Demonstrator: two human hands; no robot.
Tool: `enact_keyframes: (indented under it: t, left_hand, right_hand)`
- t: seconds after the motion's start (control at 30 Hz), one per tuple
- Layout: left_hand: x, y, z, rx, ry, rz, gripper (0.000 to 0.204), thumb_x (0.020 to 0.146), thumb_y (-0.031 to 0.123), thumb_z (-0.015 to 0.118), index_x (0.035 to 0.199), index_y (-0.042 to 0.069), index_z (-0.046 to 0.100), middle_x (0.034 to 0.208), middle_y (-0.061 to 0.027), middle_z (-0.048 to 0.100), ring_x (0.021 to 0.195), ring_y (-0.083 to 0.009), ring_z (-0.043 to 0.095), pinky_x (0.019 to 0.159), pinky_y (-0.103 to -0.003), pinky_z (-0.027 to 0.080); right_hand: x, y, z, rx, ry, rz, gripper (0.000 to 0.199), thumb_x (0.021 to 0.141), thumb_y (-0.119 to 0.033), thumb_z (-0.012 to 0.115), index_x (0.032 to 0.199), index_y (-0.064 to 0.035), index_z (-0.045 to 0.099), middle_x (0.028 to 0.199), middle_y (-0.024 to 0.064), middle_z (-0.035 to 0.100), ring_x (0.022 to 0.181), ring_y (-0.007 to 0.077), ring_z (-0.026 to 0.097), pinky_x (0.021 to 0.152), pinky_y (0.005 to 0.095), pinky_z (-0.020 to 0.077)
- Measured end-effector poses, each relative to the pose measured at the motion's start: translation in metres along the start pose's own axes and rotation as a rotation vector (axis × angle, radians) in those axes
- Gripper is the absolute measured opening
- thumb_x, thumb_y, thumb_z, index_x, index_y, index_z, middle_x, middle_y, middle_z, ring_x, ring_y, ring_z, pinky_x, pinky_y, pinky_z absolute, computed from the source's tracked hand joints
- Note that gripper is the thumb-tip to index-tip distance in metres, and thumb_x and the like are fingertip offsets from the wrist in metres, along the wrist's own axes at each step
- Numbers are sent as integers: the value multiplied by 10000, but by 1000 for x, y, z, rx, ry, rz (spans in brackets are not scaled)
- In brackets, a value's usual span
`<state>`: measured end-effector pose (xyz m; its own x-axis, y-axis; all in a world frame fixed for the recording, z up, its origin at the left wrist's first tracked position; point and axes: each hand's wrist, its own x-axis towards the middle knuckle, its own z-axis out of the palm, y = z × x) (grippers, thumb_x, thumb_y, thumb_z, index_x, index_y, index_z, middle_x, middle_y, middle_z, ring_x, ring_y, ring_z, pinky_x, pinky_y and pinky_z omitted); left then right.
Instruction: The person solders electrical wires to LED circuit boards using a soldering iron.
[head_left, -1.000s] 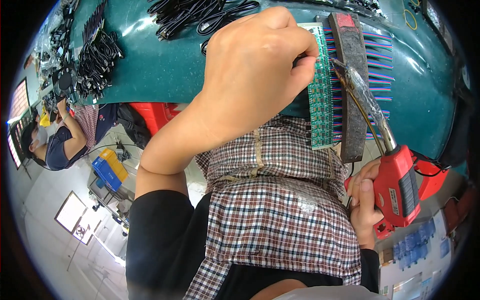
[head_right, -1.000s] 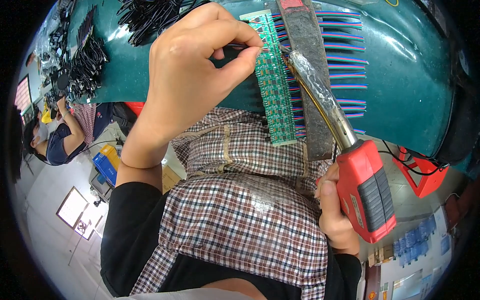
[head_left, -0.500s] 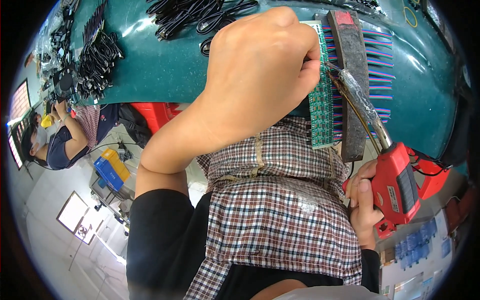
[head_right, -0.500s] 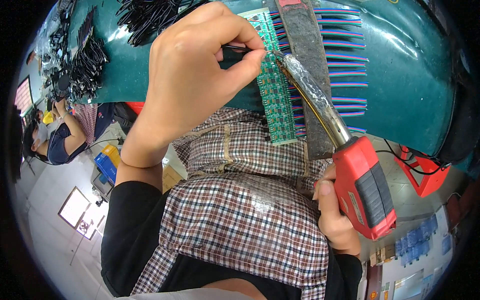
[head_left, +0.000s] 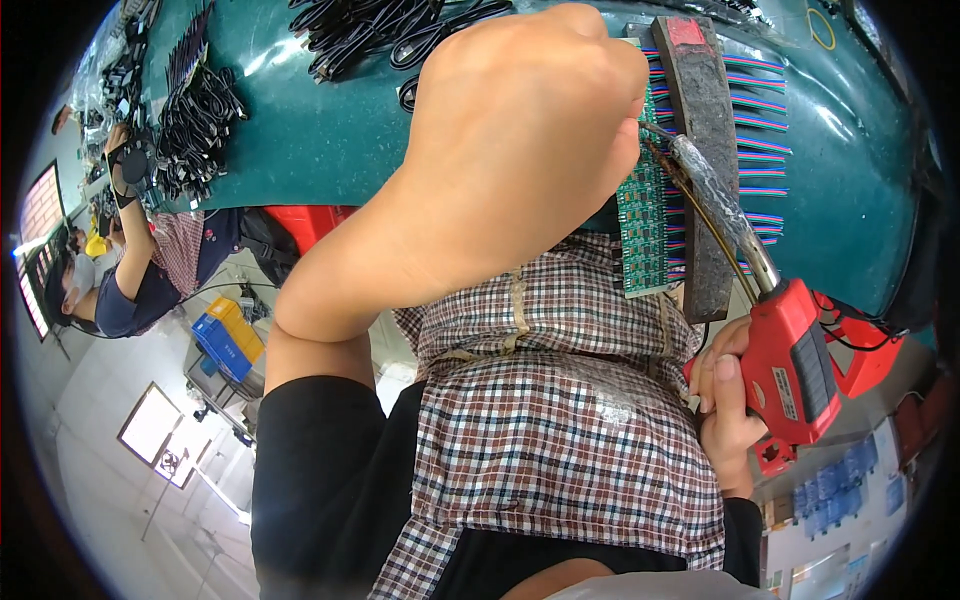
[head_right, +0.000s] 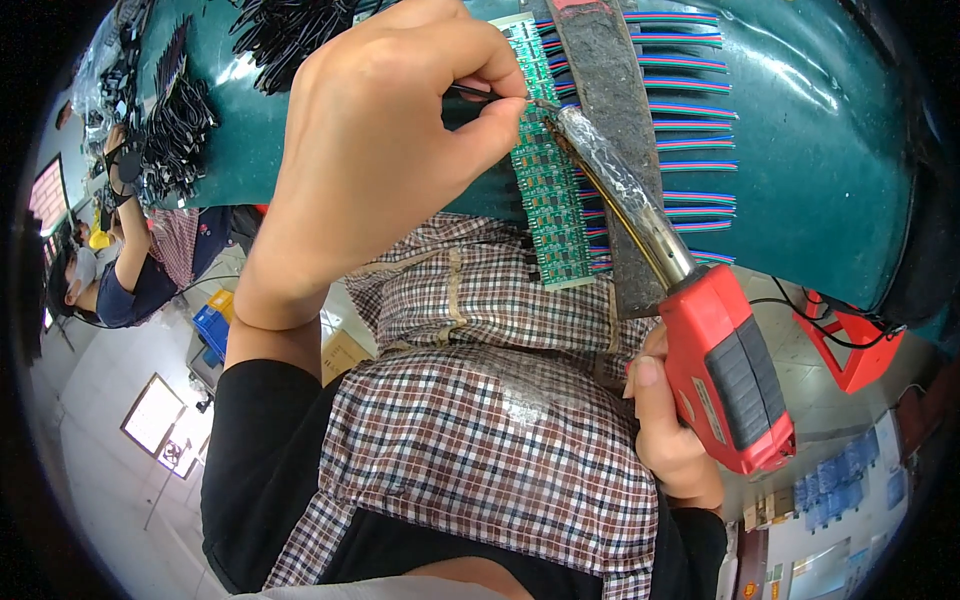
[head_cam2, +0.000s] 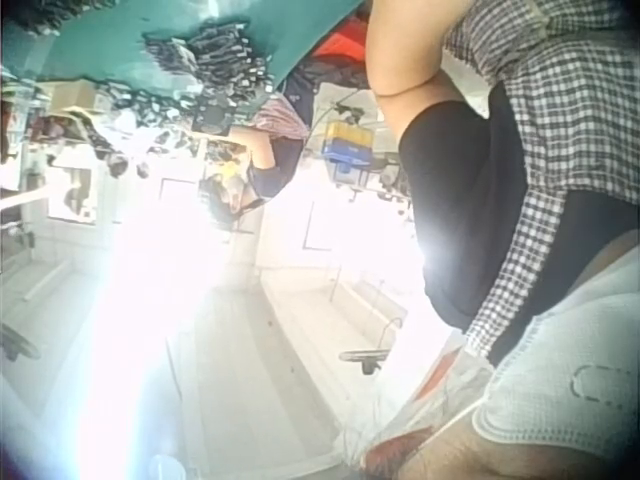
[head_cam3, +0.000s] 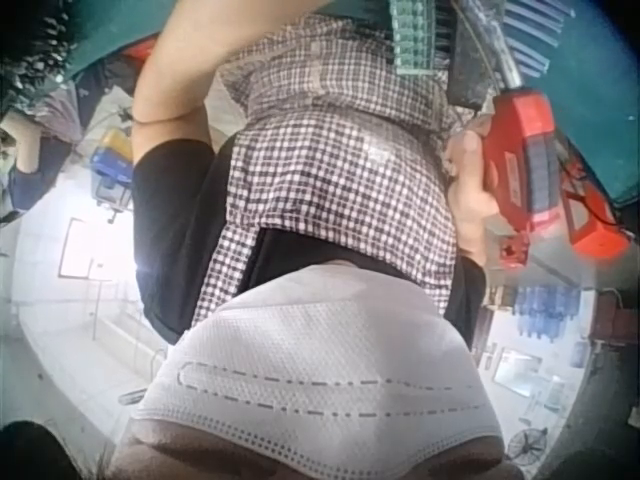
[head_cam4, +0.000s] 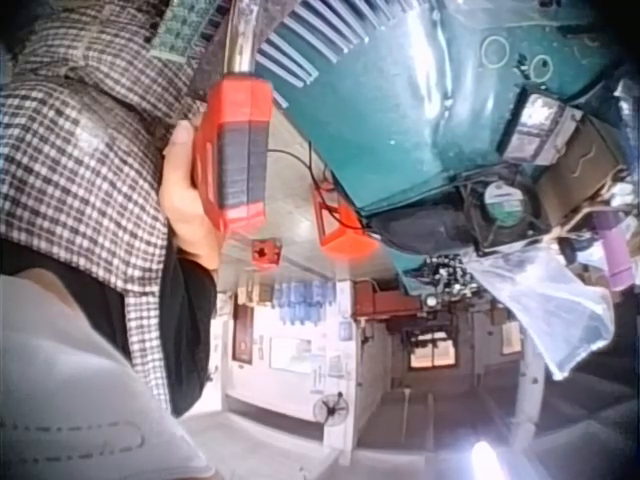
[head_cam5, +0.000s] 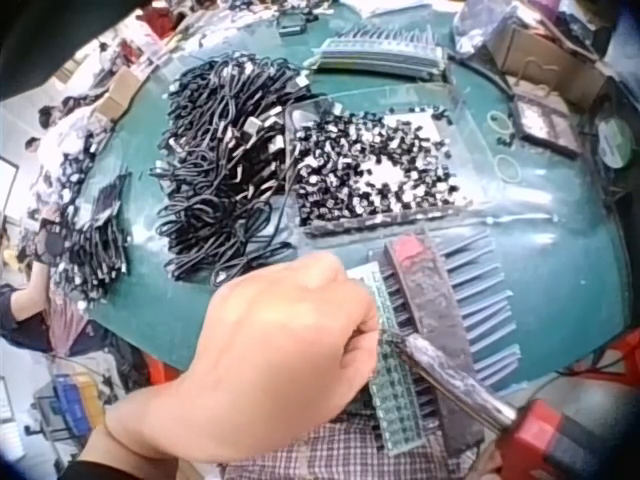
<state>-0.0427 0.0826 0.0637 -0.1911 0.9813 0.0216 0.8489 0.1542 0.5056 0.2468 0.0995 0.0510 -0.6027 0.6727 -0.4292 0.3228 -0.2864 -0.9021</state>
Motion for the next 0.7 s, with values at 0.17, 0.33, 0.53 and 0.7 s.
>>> enact_keyframes:
  t: [0.17,0.33,0.53,0.7]
  left_hand:
    - [0,2,0,43,15,-5,115,758,68,693,699,60,594,717,-96,544,654,-308,605,587,-407,491]
    - [1,2,-1,55,-3,-1,114,769,71,682,698,56,593,710,-97,537,644,-305,601,583,-407,491]
    - [1,2,-4,94,-6,16,130,780,78,675,687,59,586,701,-94,524,648,-299,599,586,-404,493]
    - [-3,-3,0,148,7,88,131,778,81,680,688,61,587,704,-92,525,666,-297,603,594,-405,495]
  right_hand:
    - [1,0,1,0,-10,15,93,961,-51,537,979,1,463,847,100,495,471,74,357,462,249,380]
    - [-1,-2,0,-18,24,-14,99,959,-57,534,956,1,455,859,101,492,471,78,373,465,255,385]
    - [-2,0,0,-15,7,-73,105,967,-65,531,973,15,463,844,94,483,467,81,384,476,257,387]
    - [-5,-5,7,11,81,64,116,972,-63,541,1031,19,484,838,88,492,469,75,384,476,258,383]
